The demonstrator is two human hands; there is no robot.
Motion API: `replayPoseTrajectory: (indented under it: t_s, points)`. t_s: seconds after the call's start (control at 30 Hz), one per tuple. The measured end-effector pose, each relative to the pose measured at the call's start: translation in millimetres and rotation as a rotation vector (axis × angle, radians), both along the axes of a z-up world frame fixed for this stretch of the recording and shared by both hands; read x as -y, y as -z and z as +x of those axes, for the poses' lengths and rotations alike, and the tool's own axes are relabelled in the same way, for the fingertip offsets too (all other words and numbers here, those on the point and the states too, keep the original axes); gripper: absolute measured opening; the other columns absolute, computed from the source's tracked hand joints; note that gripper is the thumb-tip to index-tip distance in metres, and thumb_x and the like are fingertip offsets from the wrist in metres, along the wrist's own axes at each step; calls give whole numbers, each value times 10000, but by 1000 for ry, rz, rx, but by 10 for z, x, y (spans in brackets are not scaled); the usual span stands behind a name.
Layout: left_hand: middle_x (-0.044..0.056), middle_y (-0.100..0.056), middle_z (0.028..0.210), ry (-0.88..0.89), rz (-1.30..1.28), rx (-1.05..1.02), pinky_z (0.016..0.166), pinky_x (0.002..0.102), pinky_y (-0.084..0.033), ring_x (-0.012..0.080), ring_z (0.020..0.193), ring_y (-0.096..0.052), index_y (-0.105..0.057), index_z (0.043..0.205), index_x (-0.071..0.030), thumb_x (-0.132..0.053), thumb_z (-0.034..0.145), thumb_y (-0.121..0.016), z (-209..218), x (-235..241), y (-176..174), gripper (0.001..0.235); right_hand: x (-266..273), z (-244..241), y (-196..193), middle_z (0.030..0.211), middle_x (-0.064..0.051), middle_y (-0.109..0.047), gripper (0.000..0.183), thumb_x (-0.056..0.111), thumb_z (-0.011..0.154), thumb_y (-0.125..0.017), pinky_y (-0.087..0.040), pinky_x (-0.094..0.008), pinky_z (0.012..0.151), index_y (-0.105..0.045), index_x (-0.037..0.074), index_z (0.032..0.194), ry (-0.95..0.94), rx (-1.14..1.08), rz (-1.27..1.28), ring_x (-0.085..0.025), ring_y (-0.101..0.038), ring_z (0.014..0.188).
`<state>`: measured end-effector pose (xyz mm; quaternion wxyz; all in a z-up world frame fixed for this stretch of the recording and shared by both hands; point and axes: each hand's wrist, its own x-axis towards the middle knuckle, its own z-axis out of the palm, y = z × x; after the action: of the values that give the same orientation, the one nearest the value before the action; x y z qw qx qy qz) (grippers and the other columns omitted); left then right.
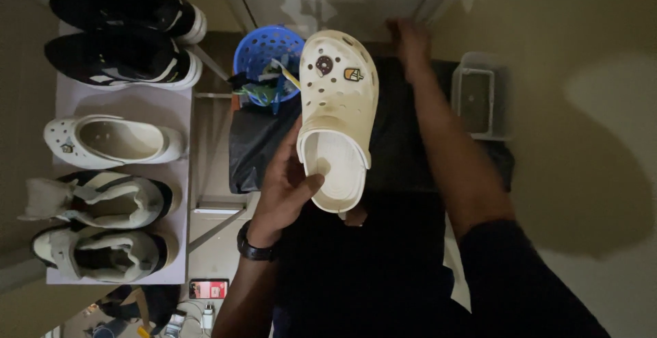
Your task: The person scrubs the interior and exterior of a white clog-style shoe using a small brush and a cleaning block. The person repeatedly dips the brush into a container and scrubs different parts of the shoe, then places the shoe on a nearby shelf with other footwear.
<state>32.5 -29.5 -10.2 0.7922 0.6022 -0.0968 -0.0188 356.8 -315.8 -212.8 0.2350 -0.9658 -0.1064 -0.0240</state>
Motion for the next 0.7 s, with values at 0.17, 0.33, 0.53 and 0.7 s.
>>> replayPoseTrajectory:
  t_s: [0.17, 0.33, 0.53, 0.7]
  points:
    - [200, -539, 1434, -22, -124, -2, 1006, 416, -527, 267, 1252, -521, -275, 1627, -16, 32, 857, -689, 92, 17, 186, 876, -380, -1238, -568, 1030, -159, -736, 389, 358, 1102, -541, -525, -515, 958, -753, 34, 1143, 202, -55, 926, -309, -710, 1018]
    - [195, -522, 1471, 1, -162, -17, 1003, 392, -542, 254, 1274, -553, -265, 1634, -35, 57, 851, -680, 125, 18, 168, 891, -161, -2255, 17, 900, -76, -731, 328, 280, 1091, -549, -509, -409, 886, -774, 50, 1027, 162, -106, 878, -152, -628, 885]
    - [218, -495, 1503, 20, -161, 1, 1013, 396, -537, 273, 1306, -531, -268, 1628, -27, 25, 858, -703, 158, 88, 295, 886, -313, -2634, -916, 702, 51, -592, 518, 379, 1123, -467, -473, -342, 726, -718, 126, 748, 261, -319, 776, -154, -555, 683]
    - [198, -513, 1490, 37, -147, 21, 1019, 401, -535, 265, 1301, -535, -289, 1625, -37, 42, 856, -701, 165, 115, 264, 876, -71, -2213, -330, 757, -34, -658, 613, 572, 1105, -481, -468, -400, 739, -726, 121, 771, 438, -310, 788, -210, -591, 760]
